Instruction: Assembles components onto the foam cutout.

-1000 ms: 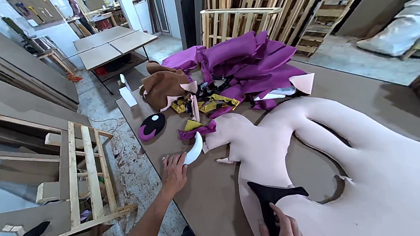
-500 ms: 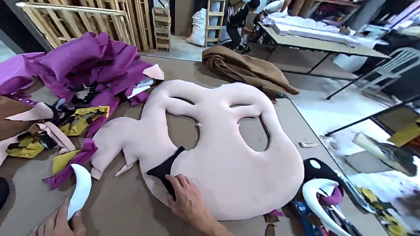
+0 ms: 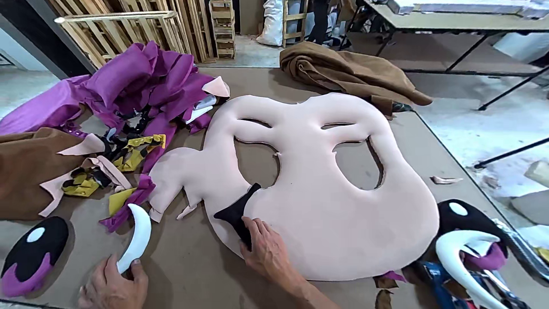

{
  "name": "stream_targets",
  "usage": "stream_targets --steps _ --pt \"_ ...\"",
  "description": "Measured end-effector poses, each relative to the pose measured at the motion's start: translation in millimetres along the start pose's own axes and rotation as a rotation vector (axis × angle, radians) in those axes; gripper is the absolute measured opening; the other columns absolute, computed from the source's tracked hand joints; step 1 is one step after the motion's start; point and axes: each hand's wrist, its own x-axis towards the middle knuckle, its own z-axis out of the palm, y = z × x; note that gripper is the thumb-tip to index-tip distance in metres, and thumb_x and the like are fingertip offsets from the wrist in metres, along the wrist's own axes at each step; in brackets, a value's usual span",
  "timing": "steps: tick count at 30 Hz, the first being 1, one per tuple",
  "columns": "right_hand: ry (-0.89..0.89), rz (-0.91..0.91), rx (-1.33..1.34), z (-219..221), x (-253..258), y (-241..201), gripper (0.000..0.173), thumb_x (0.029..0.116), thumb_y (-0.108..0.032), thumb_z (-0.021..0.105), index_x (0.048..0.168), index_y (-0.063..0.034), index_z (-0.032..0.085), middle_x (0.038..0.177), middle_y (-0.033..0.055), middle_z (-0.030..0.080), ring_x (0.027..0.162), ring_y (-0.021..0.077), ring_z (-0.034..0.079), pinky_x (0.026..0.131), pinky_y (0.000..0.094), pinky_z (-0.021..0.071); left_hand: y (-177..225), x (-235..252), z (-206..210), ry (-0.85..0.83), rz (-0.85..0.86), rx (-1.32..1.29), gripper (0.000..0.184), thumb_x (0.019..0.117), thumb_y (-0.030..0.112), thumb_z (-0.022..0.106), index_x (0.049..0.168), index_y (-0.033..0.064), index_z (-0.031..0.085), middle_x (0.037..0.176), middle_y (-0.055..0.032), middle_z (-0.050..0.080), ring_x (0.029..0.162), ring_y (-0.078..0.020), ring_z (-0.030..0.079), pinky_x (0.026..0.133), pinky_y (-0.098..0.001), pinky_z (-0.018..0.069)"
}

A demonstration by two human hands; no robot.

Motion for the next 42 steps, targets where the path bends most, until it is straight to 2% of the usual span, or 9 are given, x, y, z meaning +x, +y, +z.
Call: stream_targets --steps 2,5,9,22,27,31,36,40,42 --pt "0.005 0.015 -0.003 1 1 0 0.055 0.0859 -0.039 0.070 0.134 -0.0132 0.064 0.111 0.0062 0.071 0.097 0.0214 0.070 0.076 0.0365 0.0598 38 1 -27 0.068 0.045 -0.094 0.051 0.0969 0.033 0.055 0.134 -0.0014 0.061 0.136 -0.0295 0.058 0.129 -0.0503 0.053 0.109 -0.0673 0.0342" --pt "-0.048 0.089 -0.009 -3 4 -3 0.051 0.0852 -0.042 0.069 0.126 -0.0129 0.069 0.107 0.0061 0.072 0.096 0.0221 0.070 0.076 0.0378 0.0593 130 -2 -52 -0.270 0.045 -0.519 0.040 0.1022 0.024 0.052 0.126 -0.0046 0.064 0.114 -0.0207 0.070 0.103 -0.0308 0.070 0.090 -0.0488 0.0586" --pt "-0.108 0.193 0.117 -22 10 -13 0.049 0.0840 -0.037 0.072 0.125 -0.0113 0.070 0.107 0.0078 0.071 0.097 0.0231 0.070 0.078 0.0417 0.0590 227 -10 -27 -0.833 -0.200 -1.066 0.045 0.1036 0.028 0.049 0.135 -0.0029 0.056 0.114 -0.0149 0.070 0.102 -0.0216 0.070 0.092 -0.0419 0.0588" --pt "0.604 0.322 -0.116 -144 11 101 0.037 0.0901 -0.023 0.068 0.126 -0.0153 0.075 0.111 0.0044 0.074 0.099 0.0203 0.070 0.081 0.0425 0.0589 462 8 -29 -1.093 -0.117 -1.619 0.033 0.0979 0.005 0.060 0.127 -0.0090 0.053 0.106 -0.0184 0.072 0.094 -0.0248 0.074 0.083 -0.0395 0.0632" --pt "0.638 0.481 -0.262 -176 33 200 0.033 0.0895 -0.022 0.069 0.121 -0.0185 0.078 0.107 0.0038 0.074 0.098 0.0215 0.070 0.085 0.0456 0.0569 584 1 15 -1.269 -0.209 -1.599 0.024 0.1022 0.005 0.057 0.123 -0.0060 0.057 0.103 -0.0183 0.072 0.088 -0.0243 0.073 0.079 -0.0391 0.0620" --pt "0.590 0.594 -0.328 -174 66 284 0.035 0.0868 -0.019 0.073 0.121 -0.0213 0.077 0.109 0.0047 0.074 0.105 0.0253 0.068 0.104 0.0569 0.0449 668 -2 67 -1.350 -0.455 -1.470 0.021 0.1048 0.014 0.057 0.118 -0.0028 0.060 0.099 -0.0175 0.069 0.085 -0.0245 0.070 0.077 -0.0391 0.0583" --pt "0.556 0.671 -0.190 -164 69 345 0.038 0.0845 -0.011 0.070 0.117 -0.0282 0.077 0.116 -0.0010 0.072 0.125 0.0251 0.060 0.115 0.0648 0.0329 685 3 120 -1.406 -0.627 -1.743 0.033 0.1070 0.021 0.044 0.131 0.0025 0.056 0.118 -0.0173 0.066 0.106 -0.0287 0.066 0.091 -0.0487 0.0549" --pt "0.632 0.652 -0.176 -177 50 354 0.036 0.0853 -0.008 0.061 0.105 -0.0312 0.080 0.125 -0.0054 0.069 0.135 0.0268 0.052 0.108 0.0591 0.0420 680 13 129 -1.292 -0.029 -1.531 0.041 0.1024 0.016 0.059 0.142 0.0095 0.050 0.115 -0.0113 0.073 0.098 -0.0219 0.072 0.084 -0.0385 0.0606" --pt "0.674 0.677 -0.132 -178 51 354 0.035 0.0874 -0.007 0.060 0.104 -0.0296 0.081 0.132 -0.0020 0.065 0.135 0.0261 0.051 0.106 0.0512 0.0472 685 5 126 -1.331 0.024 -1.483 0.032 0.0999 0.012 0.064 0.131 0.0060 0.059 0.110 -0.0103 0.075 0.099 -0.0219 0.073 0.086 -0.0387 0.0618"
